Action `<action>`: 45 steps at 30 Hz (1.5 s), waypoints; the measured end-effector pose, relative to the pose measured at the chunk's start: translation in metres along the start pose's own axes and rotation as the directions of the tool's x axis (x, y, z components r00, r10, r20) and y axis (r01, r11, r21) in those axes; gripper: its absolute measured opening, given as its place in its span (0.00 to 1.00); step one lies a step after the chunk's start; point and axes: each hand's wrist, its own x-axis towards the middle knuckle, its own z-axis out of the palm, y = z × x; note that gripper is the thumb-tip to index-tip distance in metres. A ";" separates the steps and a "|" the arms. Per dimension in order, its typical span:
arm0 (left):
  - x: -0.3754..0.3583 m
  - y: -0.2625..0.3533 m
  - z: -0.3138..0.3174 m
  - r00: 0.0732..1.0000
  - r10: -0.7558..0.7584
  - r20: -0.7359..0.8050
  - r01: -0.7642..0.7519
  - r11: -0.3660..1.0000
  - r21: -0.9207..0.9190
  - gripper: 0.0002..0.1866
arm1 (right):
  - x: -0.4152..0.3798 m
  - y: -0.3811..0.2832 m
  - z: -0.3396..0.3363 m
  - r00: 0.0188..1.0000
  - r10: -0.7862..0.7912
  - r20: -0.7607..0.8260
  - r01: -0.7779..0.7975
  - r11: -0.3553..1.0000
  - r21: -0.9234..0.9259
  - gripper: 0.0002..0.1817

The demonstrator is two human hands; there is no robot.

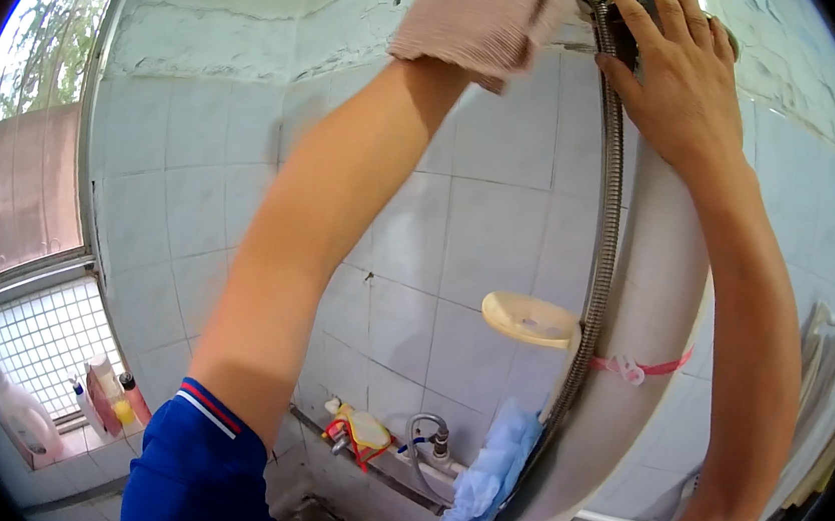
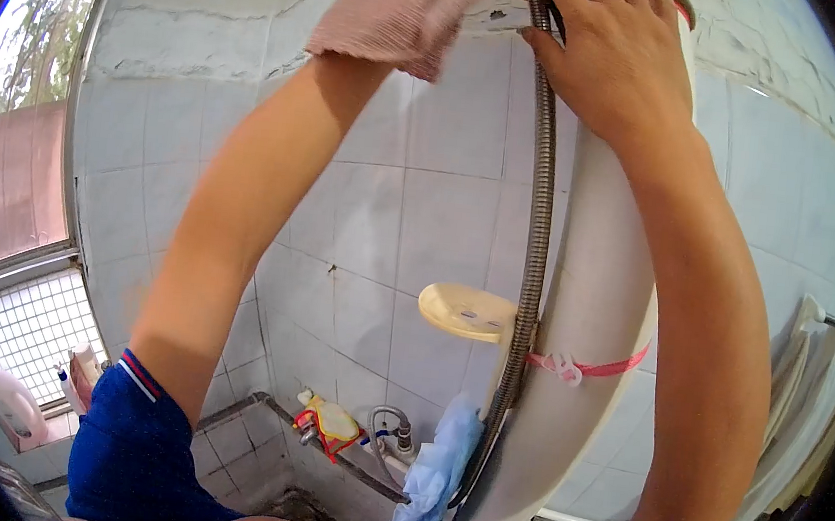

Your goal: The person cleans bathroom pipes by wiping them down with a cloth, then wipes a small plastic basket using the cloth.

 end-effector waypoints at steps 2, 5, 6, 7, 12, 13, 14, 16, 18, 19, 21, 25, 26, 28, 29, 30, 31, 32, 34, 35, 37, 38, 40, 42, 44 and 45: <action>0.007 0.029 -0.012 0.998 0.005 -0.064 -0.010 0.997 -0.077 0.11 | 0.000 -0.007 -0.001 0.998 0.027 -0.061 -0.030 0.998 -0.046 0.30; 0.017 0.067 -0.014 0.989 0.001 -0.147 -0.029 0.981 -0.193 0.18 | -0.001 0.006 0.010 0.988 -0.045 -0.148 0.051 0.998 0.036 0.26; 0.019 0.071 -0.007 0.990 -0.001 -0.143 -0.028 0.980 -0.197 0.18 | -0.001 0.007 0.010 0.989 -0.044 -0.143 0.050 0.998 0.038 0.26; 0.018 0.073 0.006 0.978 -0.050 -0.204 -0.001 0.971 -0.240 0.19 | 0.000 0.008 0.008 0.995 -0.025 -0.097 0.030 0.998 0.046 0.25; 0.006 0.061 0.040 0.968 -0.221 -0.119 0.188 0.953 -0.236 0.22 | -0.003 -0.002 0.002 0.996 0.018 -0.091 -0.004 0.988 0.154 0.24; 0.004 0.060 0.036 0.977 -0.211 -0.020 0.198 0.945 -0.260 0.21 | -0.003 -0.005 0.002 0.994 0.029 -0.103 -0.018 0.994 0.107 0.25; 0.002 0.061 0.031 0.980 -0.187 0.061 0.197 0.939 -0.283 0.20 | -0.003 -0.002 0.002 0.994 0.021 -0.107 -0.009 0.993 0.114 0.26; -0.007 0.073 0.017 0.973 -0.129 0.192 0.191 0.918 -0.349 0.17 | -0.001 0.010 0.010 0.994 0.015 -0.110 -0.003 0.993 0.117 0.27; -0.017 0.097 -0.002 0.954 -0.077 0.288 0.194 0.894 -0.403 0.15 | 0.002 0.022 0.025 0.994 -0.053 -0.091 0.062 0.994 0.093 0.29; -0.021 0.107 -0.012 0.945 -0.047 0.323 0.184 0.894 -0.408 0.14 | -0.004 0.004 -0.001 0.993 0.006 -0.114 0.016 0.980 0.198 0.31; -0.020 0.115 -0.029 0.931 -0.023 0.365 0.173 0.907 -0.385 0.12 | -0.004 0.008 0.003 0.993 0.003 -0.117 0.020 0.980 0.197 0.30; -0.001 0.103 -0.044 0.762 -0.026 0.647 0.204 0.958 -0.201 0.06 | -0.003 0.008 0.008 0.989 0.021 -0.146 0.012 0.975 0.220 0.27; 0.002 0.099 -0.038 0.760 -0.025 0.649 0.210 0.955 -0.208 0.06 | -0.004 0.007 0.007 0.990 0.018 -0.137 0.012 0.976 0.220 0.27; -0.007 0.101 -0.024 0.797 0.056 0.602 0.211 0.908 -0.363 0.06 | -0.003 0.009 0.004 0.988 0.016 -0.154 0.023 0.968 0.249 0.25; -0.020 0.107 -0.017 0.878 0.021 0.478 0.298 0.757 -0.581 0.06 | -0.002 0.011 0.006 0.989 0.016 -0.150 0.021 0.969 0.245 0.25; -0.033 0.112 -0.010 0.938 -0.013 0.347 0.290 0.578 -0.763 0.06 | -0.002 0.013 0.009 0.989 0.006 -0.148 0.029 0.971 0.236 0.24; -0.029 0.128 -0.037 0.933 0.124 0.338 0.143 0.734 -0.664 0.07 | -0.001 0.014 0.010 0.989 -0.004 -0.147 0.037 0.973 0.227 0.24; -0.025 0.145 -0.065 0.910 0.259 0.323 -0.040 0.832 -0.554 0.07 | -0.002 0.013 0.007 0.989 -0.005 -0.147 0.038 0.974 0.225 0.24; -0.032 0.154 -0.070 0.794 0.367 0.485 -0.102 0.867 -0.488 0.09 | -0.003 0.005 0.003 0.988 0.041 -0.150 -0.005 0.973 0.232 0.24; -0.048 0.155 -0.057 0.891 0.285 0.354 -0.070 0.856 -0.512 0.10 | -0.002 0.006 0.007 0.985 0.029 -0.167 0.008 0.976 0.217 0.24; -0.065 0.149 -0.033 0.981 0.129 0.145 -0.026 0.829 -0.559 0.13 | -0.002 0.004 0.007 0.987 0.029 -0.156 0.004 0.979 0.205 0.24; -0.065 0.143 -0.026 0.995 0.068 0.076 -0.012 0.815 -0.579 0.14 | -0.003 0.002 0.005 0.988 0.039 -0.149 -0.009 0.980 0.197 0.24; -0.061 0.135 -0.020 0.998 -0.012 0.066 0.048 0.810 -0.584 0.14 | -0.003 0.003 0.006 0.992 0.037 -0.124 -0.012 0.980 0.196 0.25; -0.056 0.133 -0.029 0.992 -0.034 0.125 0.100 0.811 -0.576 0.15 | -0.001 0.004 0.002 0.994 0.014 -0.111 0.009 0.979 0.206 0.25; -0.056 0.140 -0.053 0.982 -0.019 0.188 0.126 0.810 -0.573 0.16 | -0.003 0.003 0.003 0.994 0.003 -0.108 0.015 0.986 0.166 0.26; -0.057 0.145 -0.068 0.974 -0.004 0.225 0.135 0.810 -0.571 0.16 | -0.005 0.007 0.006 0.992 -0.021 -0.123 0.040 0.987 0.155 0.26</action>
